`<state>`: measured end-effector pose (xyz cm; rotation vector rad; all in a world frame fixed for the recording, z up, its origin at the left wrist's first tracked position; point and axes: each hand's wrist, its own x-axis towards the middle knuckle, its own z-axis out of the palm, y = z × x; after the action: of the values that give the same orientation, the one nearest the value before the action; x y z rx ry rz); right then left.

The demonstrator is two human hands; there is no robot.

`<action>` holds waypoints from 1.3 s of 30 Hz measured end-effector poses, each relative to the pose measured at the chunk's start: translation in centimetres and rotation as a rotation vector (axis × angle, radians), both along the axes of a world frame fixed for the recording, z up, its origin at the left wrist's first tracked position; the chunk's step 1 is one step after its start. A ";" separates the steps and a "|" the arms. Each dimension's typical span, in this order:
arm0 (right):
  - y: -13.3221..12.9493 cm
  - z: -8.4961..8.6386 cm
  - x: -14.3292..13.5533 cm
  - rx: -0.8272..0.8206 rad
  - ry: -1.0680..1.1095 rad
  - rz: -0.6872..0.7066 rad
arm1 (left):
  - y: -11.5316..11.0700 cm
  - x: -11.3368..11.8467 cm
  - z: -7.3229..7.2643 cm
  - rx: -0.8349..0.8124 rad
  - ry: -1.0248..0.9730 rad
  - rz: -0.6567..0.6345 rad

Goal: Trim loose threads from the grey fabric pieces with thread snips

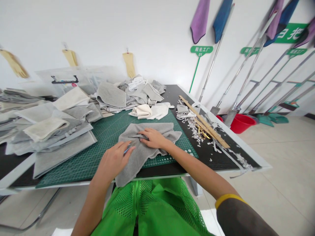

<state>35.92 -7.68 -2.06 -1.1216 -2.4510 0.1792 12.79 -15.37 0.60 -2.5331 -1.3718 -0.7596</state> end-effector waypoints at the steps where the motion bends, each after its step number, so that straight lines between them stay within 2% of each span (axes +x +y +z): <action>1: 0.0 0.0 0.0 0.001 0.000 0.001 | 0.0 0.0 0.0 -0.007 0.009 0.004; 10: 0.0 0.0 -0.1 -0.002 -0.005 -0.002 | 0.2 -0.2 -0.1 0.002 0.008 0.025; 26: 0.0 0.2 0.0 0.007 -0.009 -0.003 | -0.1 0.4 -0.3 -0.029 0.023 -0.013; 39: 0.1 0.1 0.0 -0.024 0.004 -0.008 | 0.1 1.2 0.3 -0.042 0.081 0.068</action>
<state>35.88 -7.58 -2.01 -1.1403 -2.4465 0.2094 13.99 -15.31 0.93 -2.5045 -1.4530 -0.6159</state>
